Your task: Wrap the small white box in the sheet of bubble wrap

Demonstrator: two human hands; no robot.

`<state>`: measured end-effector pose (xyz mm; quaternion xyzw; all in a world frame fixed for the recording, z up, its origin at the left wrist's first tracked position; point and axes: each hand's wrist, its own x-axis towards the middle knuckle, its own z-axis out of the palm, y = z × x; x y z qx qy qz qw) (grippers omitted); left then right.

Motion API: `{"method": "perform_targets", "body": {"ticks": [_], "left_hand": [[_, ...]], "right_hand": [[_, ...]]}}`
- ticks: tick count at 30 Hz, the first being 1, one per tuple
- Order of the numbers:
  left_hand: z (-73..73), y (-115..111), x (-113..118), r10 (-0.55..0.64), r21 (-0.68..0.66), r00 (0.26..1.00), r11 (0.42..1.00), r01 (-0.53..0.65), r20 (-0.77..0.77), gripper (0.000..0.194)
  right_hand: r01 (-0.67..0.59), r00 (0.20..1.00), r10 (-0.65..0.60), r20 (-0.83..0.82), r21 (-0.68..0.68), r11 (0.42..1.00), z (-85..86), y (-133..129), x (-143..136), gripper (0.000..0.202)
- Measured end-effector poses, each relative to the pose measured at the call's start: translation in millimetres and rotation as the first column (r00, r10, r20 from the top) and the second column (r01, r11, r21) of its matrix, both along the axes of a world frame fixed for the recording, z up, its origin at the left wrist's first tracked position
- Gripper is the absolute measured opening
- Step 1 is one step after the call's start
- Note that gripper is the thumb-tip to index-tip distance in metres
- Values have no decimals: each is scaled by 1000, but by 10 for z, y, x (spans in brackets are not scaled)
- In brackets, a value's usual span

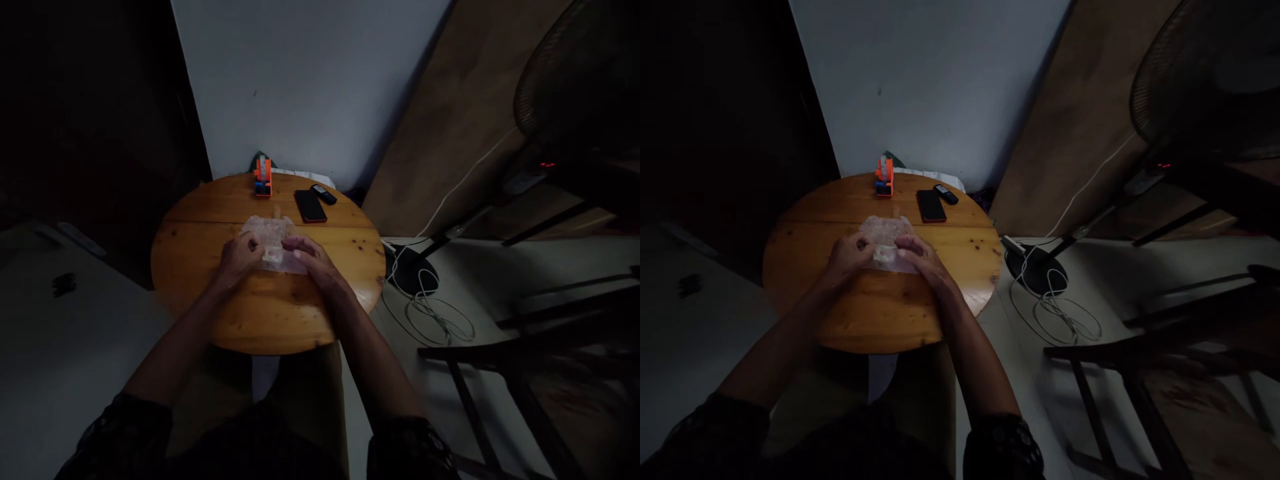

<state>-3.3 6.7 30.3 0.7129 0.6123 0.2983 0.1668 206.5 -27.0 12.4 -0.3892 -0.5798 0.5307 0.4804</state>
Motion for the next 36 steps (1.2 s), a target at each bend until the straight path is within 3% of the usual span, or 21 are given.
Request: {"method": "perform_targets", "body": {"ticks": [5, 7, 10, 12, 18, 24, 28, 36], "left_hand": [[-76, -12, 0, 13, -20, 999, 1000, -12, 42, 11], [-74, -13, 1, 15, -24, 999, 1000, -14, 52, 11], [-52, -14, -17, -4, -40, 996, 999, 8, 87, 11], [-41, -11, -40, -49, -60, 990, 997, 57, 135, 15], [-109, 32, -83, -150, -61, 939, 982, 177, 309, 25], [-204, 77, -54, -162, -63, 884, 976, 210, 439, 26], [-220, 114, -20, -185, -66, 821, 963, 260, 540, 38], [-155, 74, -30, -237, -95, 869, 947, 306, 434, 28]], "right_hand": [[-125, 990, 123, 63, 26, 992, 61, -55, 12, 78], [-40, 991, 35, 129, 30, 999, 33, -45, -45, 75], [155, 975, -157, 156, 24, 988, -56, 12, -141, 49], [206, 971, -204, 126, -3, 979, -112, 54, -180, 34], [240, 968, -238, 82, -21, 971, -143, 82, -194, 30], [252, 964, -250, 91, -12, 968, -104, 57, -199, 27], [254, 963, -252, 100, -3, 967, -108, 68, -204, 29], [229, 964, -233, 130, 46, 972, -151, 80, -203, 33]]}}
